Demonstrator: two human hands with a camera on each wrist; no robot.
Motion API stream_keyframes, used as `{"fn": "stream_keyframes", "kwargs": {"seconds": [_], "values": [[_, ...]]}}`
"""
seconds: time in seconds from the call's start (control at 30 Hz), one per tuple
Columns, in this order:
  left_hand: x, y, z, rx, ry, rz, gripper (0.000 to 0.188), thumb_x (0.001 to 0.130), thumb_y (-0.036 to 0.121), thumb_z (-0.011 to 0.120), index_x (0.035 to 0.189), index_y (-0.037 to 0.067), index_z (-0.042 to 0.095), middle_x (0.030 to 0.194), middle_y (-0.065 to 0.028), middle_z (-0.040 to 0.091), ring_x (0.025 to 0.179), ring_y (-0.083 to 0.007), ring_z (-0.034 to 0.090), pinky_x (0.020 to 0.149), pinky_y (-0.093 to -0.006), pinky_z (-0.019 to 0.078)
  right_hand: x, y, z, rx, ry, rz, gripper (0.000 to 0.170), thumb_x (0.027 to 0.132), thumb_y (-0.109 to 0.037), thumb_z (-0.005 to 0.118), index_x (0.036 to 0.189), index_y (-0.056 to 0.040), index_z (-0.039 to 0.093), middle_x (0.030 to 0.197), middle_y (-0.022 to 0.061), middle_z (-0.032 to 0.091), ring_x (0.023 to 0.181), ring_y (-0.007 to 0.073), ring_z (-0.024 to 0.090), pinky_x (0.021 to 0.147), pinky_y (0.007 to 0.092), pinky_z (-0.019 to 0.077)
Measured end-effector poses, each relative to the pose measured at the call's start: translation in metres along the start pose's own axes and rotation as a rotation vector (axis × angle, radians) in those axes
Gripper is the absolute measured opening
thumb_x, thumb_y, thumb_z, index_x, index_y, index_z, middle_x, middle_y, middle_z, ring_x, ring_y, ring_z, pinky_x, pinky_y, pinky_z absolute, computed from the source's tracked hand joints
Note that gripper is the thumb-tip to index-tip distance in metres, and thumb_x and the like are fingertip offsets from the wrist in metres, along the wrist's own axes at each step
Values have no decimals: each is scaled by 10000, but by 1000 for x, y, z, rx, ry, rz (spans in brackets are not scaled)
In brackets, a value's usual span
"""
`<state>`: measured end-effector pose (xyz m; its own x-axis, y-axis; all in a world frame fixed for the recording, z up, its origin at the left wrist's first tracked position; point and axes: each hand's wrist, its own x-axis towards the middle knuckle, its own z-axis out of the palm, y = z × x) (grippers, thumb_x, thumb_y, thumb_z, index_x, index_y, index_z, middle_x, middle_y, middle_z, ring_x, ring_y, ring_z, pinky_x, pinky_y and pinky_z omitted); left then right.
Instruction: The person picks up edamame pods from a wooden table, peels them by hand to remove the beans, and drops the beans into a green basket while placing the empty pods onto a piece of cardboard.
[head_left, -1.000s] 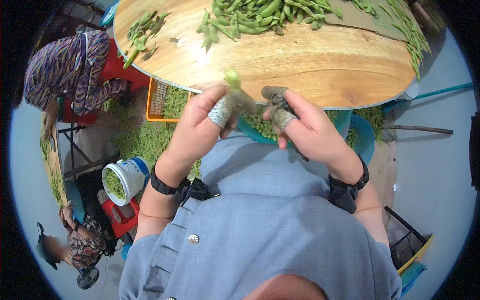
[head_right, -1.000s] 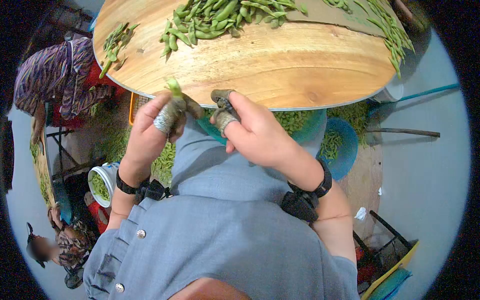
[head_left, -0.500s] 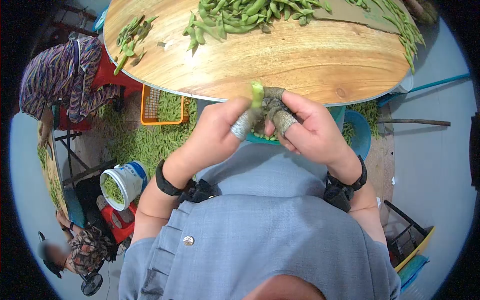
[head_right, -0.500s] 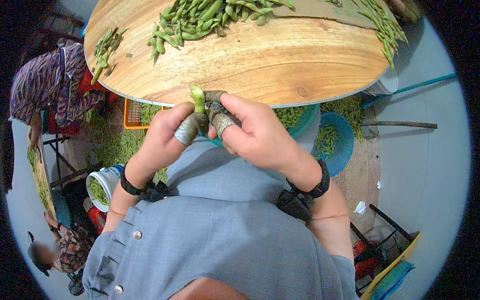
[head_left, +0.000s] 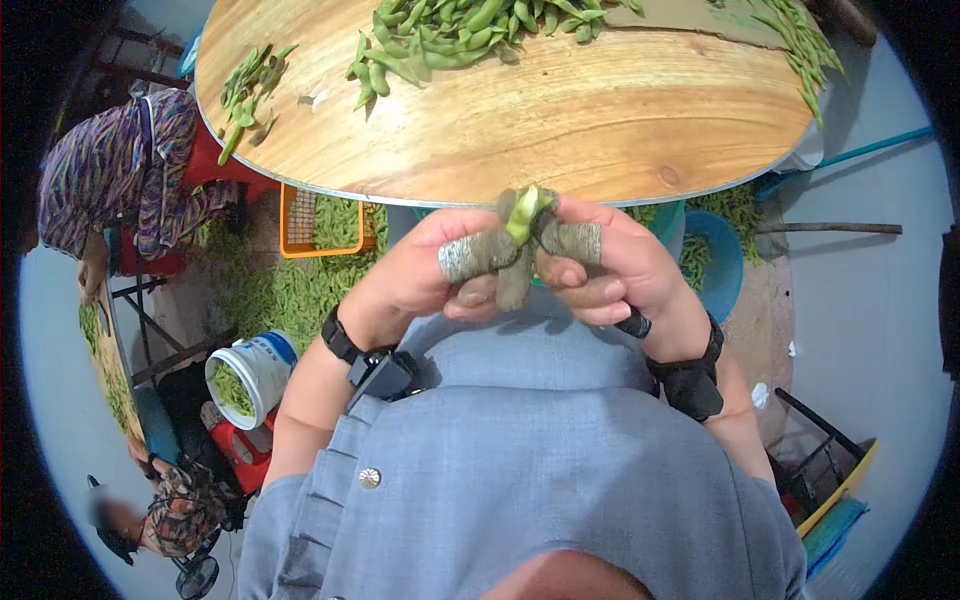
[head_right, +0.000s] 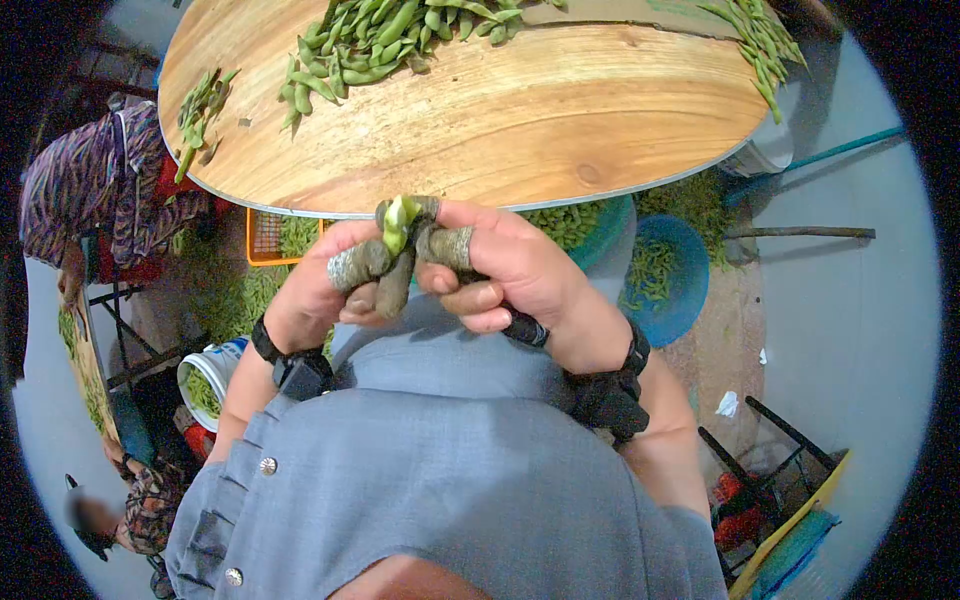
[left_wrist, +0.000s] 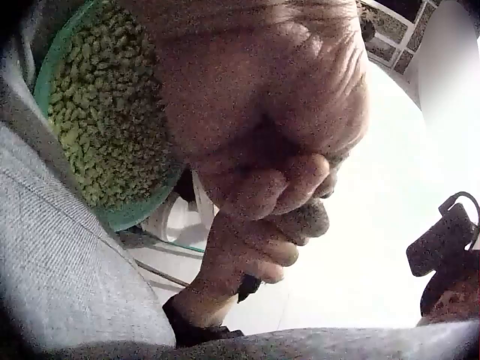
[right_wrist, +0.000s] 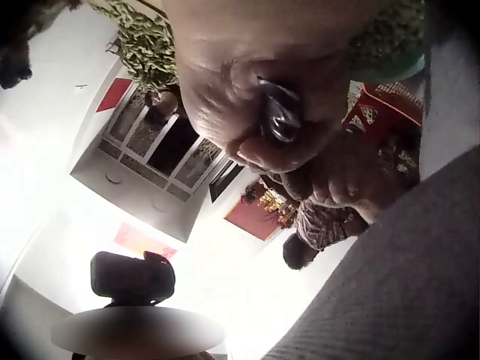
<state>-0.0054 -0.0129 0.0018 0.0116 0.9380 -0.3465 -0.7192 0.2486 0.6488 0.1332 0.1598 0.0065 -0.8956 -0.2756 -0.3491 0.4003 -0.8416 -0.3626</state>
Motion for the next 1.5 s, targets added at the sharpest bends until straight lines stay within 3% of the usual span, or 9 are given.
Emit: {"fn": "stream_keyframes", "kwargs": {"seconds": [0.17, 0.23, 0.37, 0.53, 0.7, 1.07, 1.23, 1.37, 1.5], "values": [[12, 8, 1, 689, 307, 184, 159, 892, 117, 606, 1008, 9, 618, 669, -46, 596, 567, -174, 593, 533, -270, 467, 3, -3, 18, -391, 299, -209, 226, 939, -119, 450, 1132, -71, 558, 766, 9, 555, 494, 53, 449, 392, 202, 396], [14, 8, 2, 1664, 448, 814, 188, 808, 46, 631, 991, 9, 610, 714, -136, 613, 616, -292, 617, 555, -348, 487, 6, 1, 12, -431, 262, -225, 190, 923, -93, 436, 1060, -48, 561, 776, 12, 566, 532, 75, 512, 418, 222, 444], [20, -3, 5, 1738, 612, 774, 300, 723, -12, 637, 1017, 4, 582, 816, -178, 609, 732, -360, 612, 622, -391, 494, 11, 2, 18, -456, 330, -310, 187, 885, -43, 423, 1019, -41, 552, 777, 20, 575, 534, 71, 529, 414, 213, 445], [30, -12, 1, 1494, 602, 917, 183, 812, 42, 554, 988, -3, 577, 798, -179, 620, 706, -342, 627, 620, -375, 495, 16, 17, 13, -545, 403, -407, 350, 860, 4, 381, 1171, -47, 533, 780, 16, 561, 514, 55, 474, 417, 187, 393], [23, -13, 0, 875, 502, 461, 188, 968, 162, 485, 1046, 21, 584, 798, -3, 566, 710, -83, 530, 613, -252, 446, 15, 20, 11, -551, 393, -452, 223, 863, -10, 416, 1047, -32, 540, 769, 33, 581, 509, 63, 510, 403, 204, 419], [11, 1, -3, 785, 428, 304, 174, 875, 132, 638, 995, 7, 629, 807, -6, 617, 743, -64, 553, 662, -239, 465, -4, -2, 15, -729, 371, -226, 303, 869, -52, 451, 1161, -46, 530, 795, 7, 592, 531, 56, 528, 425, 193, 428], [12, -2, -5, 874, 344, 336, 179, 891, 147, 629, 1005, 10, 640, 793, -2, 616, 665, -62, 525, 594, -230, 441, 2, 0, 5, -747, 409, -483, 245, 878, -108, 603, 1113, -43, 576, 750, -24, 571, 511, 28, 481, 423, 187, 373], [5, 7, -4, 52, 100, 88, 184, 931, 204, 580, 971, 36, 642, 792, -32, 645, 526, -46, 406, 458, -202, 298, 10, -7, -1, -725, 402, -459, 175, 874, -122, 641, 1026, -39, 613, 691, -41, 558, 492, 21, 455, 428, 187, 359], [1, 11, -1, 247, 137, 104, 178, 927, 209, 586, 971, 44, 639, 761, -3, 616, 533, -31, 383, 463, -197, 286, 10, -14, -2, -706, 330, -510, 140, 868, -91, 635, 995, -34, 627, 681, -41, 572, 500, 28, 480, 447, 188, 380]]}}
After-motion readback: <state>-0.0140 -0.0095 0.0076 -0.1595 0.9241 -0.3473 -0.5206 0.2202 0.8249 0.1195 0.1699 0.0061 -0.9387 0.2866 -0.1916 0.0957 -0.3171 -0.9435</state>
